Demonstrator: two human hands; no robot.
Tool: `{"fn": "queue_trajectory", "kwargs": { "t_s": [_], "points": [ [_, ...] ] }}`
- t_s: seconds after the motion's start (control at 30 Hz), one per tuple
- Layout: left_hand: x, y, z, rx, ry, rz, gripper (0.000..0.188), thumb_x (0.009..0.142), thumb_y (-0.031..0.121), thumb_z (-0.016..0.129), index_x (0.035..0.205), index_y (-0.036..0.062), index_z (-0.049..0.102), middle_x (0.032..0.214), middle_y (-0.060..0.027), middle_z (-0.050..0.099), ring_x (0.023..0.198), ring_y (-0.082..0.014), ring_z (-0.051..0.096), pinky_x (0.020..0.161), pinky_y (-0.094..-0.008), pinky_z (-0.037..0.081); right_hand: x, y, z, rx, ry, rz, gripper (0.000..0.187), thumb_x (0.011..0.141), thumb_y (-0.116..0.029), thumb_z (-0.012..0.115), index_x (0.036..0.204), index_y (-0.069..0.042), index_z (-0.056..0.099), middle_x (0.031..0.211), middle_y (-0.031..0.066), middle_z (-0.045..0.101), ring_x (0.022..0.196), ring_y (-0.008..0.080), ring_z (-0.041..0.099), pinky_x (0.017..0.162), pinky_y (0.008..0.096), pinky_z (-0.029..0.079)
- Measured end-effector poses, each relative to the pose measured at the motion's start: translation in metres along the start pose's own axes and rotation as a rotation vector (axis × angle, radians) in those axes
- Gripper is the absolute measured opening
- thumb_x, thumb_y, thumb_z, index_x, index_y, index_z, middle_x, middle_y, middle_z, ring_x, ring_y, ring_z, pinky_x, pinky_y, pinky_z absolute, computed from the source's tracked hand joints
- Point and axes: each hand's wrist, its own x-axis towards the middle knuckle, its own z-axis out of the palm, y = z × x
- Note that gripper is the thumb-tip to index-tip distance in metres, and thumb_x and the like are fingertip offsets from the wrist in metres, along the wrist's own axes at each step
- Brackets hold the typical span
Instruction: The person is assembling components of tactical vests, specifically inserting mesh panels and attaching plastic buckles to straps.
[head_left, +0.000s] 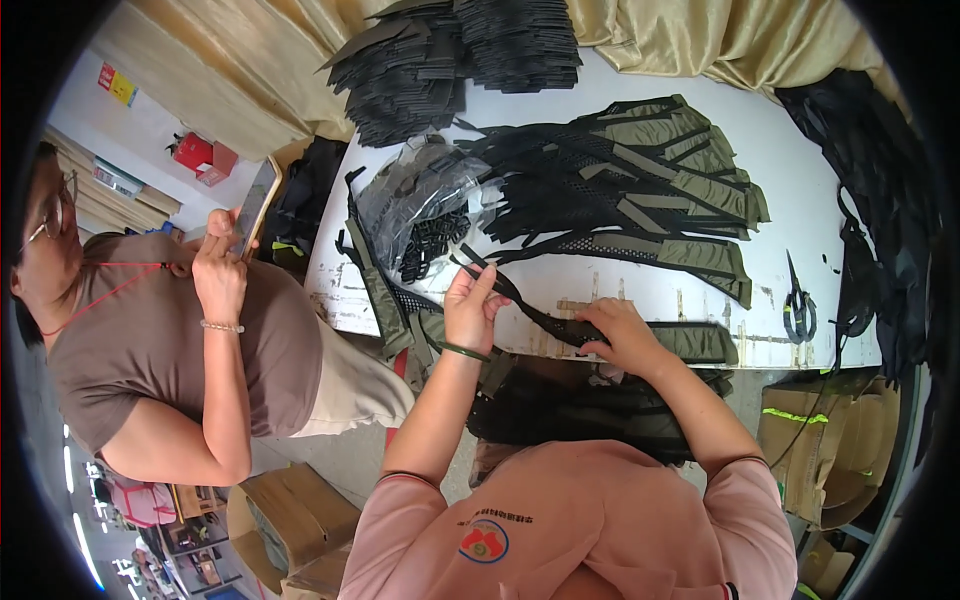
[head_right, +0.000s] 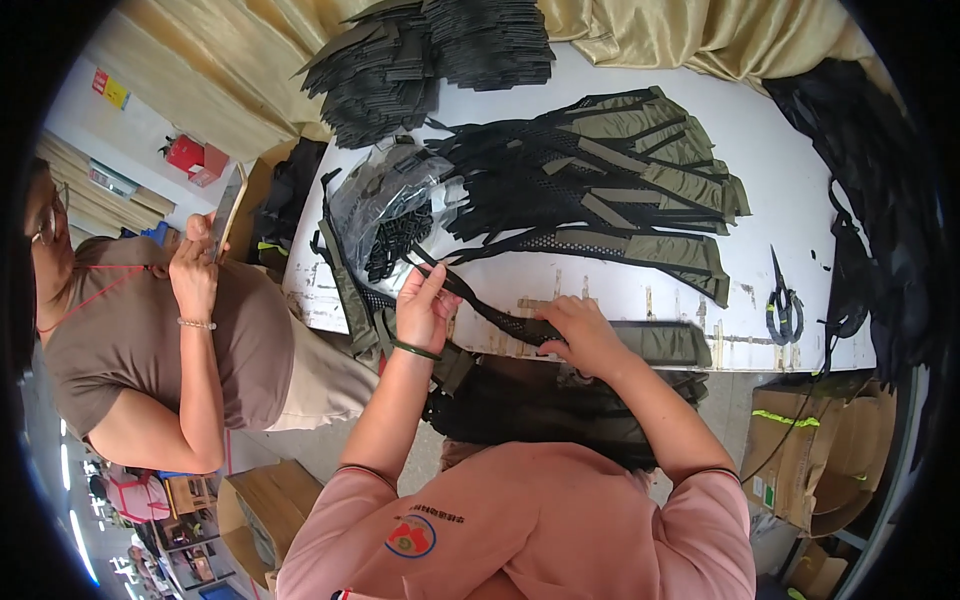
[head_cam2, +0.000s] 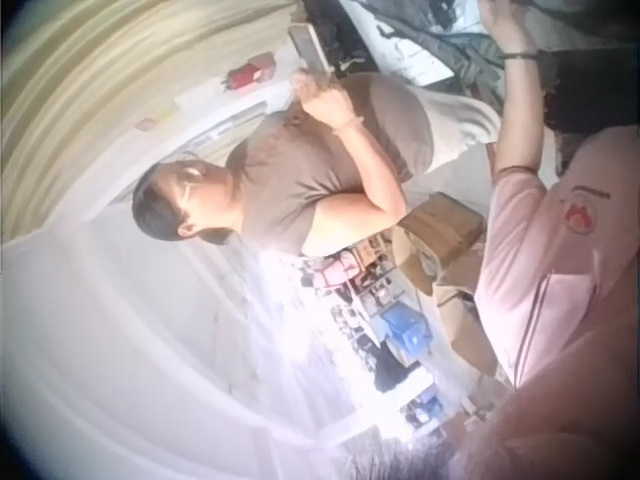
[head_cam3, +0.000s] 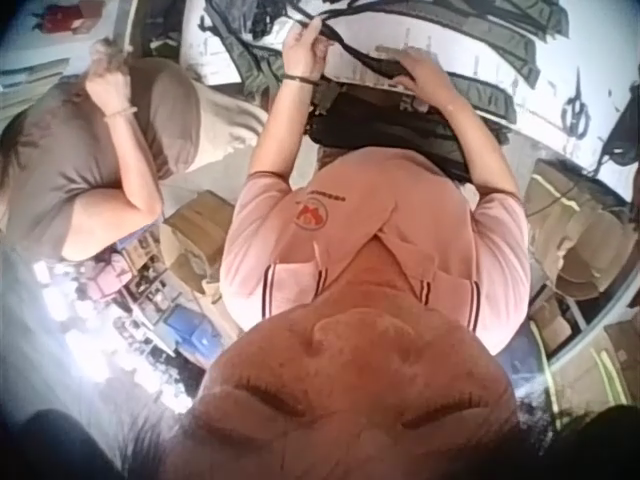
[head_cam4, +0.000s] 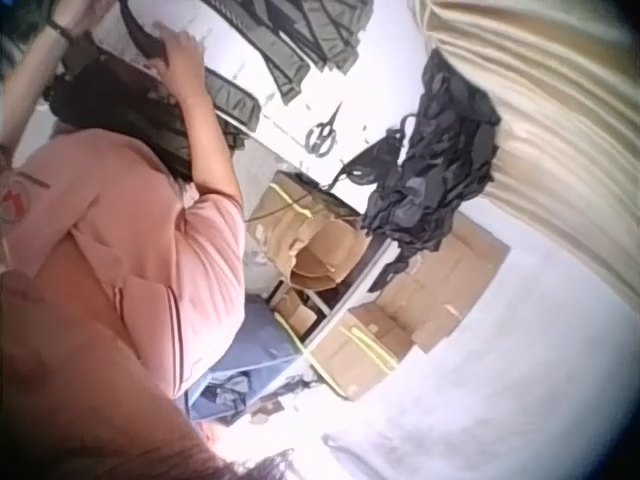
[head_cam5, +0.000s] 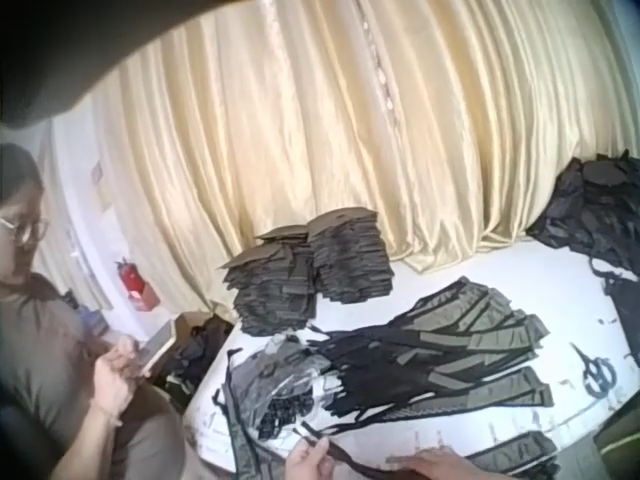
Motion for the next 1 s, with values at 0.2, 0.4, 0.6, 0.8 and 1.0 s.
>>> {"fn": "queue_trajectory", "kwargs": {
  "t_s": [0.2, 0.4, 0.6, 0.8, 1.0],
  "points": [
    [0.007, 0.002, -0.041, 0.045, 0.009, -0.035, 0.007, 0.087, 0.008, 0.061, 0.087, 0.0092, 0.054, 0.074, -0.0002, 0.060, 0.057, -0.0092, 0.057, 0.051, -0.0226, 0.047, -0.010, 0.019, 0.002, -0.078, 0.090, 0.005, 0.023, 0.069, -0.014, 0.070, 0.087, -0.008, 0.056, 0.088, 0.0089, 0.053, 0.089, 0.0282, 0.051, 0.078, 0.0371, 0.039],
    [0.002, 0.000, -0.058, 0.101, -0.006, -0.155, 0.007, 0.085, 0.007, 0.063, 0.089, 0.0060, 0.057, 0.080, -0.0054, 0.064, 0.063, -0.0132, 0.061, 0.056, -0.0247, 0.049, -0.017, 0.044, -0.039, -0.283, 0.018, 0.106, 0.017, 0.067, -0.007, 0.068, 0.078, -0.007, 0.055, 0.084, 0.0077, 0.052, 0.088, 0.0261, 0.051, 0.078, 0.0370, 0.038],
    [0.002, -0.010, -0.056, 0.196, -0.027, -0.163, 0.009, 0.084, 0.005, 0.063, 0.090, 0.0044, 0.056, 0.080, -0.0063, 0.063, 0.063, -0.0145, 0.061, 0.057, -0.0254, 0.050, 0.001, 0.032, -0.050, -0.527, 0.008, 0.148, 0.020, 0.069, -0.010, 0.068, 0.087, -0.006, 0.060, 0.093, 0.0083, 0.055, 0.095, 0.0266, 0.051, 0.082, 0.0387, 0.038],
    [0.020, -0.017, -0.068, 0.412, -0.042, -0.086, 0.014, 0.086, 0.007, 0.061, 0.097, 0.0051, 0.053, 0.078, -0.0046, 0.060, 0.064, -0.0135, 0.060, 0.055, -0.0249, 0.049, 0.055, -0.001, -0.014, -0.383, 0.062, 0.207, 0.015, 0.073, -0.012, 0.065, 0.085, -0.005, 0.059, 0.091, 0.0106, 0.060, 0.094, 0.0277, 0.056, 0.082, 0.0371, 0.042],
    [0.024, -0.007, -0.071, 1.302, -0.149, 0.311, 0.038, 0.076, 0.012, 0.070, 0.110, 0.0099, 0.052, 0.094, -0.0090, 0.052, 0.073, -0.0217, 0.058, 0.062, -0.0319, 0.048, 0.041, 0.023, -0.009, -0.365, -0.165, 0.293, 0.014, 0.073, -0.011, 0.064, 0.084, -0.004, 0.059, 0.089, 0.0130, 0.062, 0.087, 0.0306, 0.060, 0.076, 0.0411, 0.046]
  ]
}}
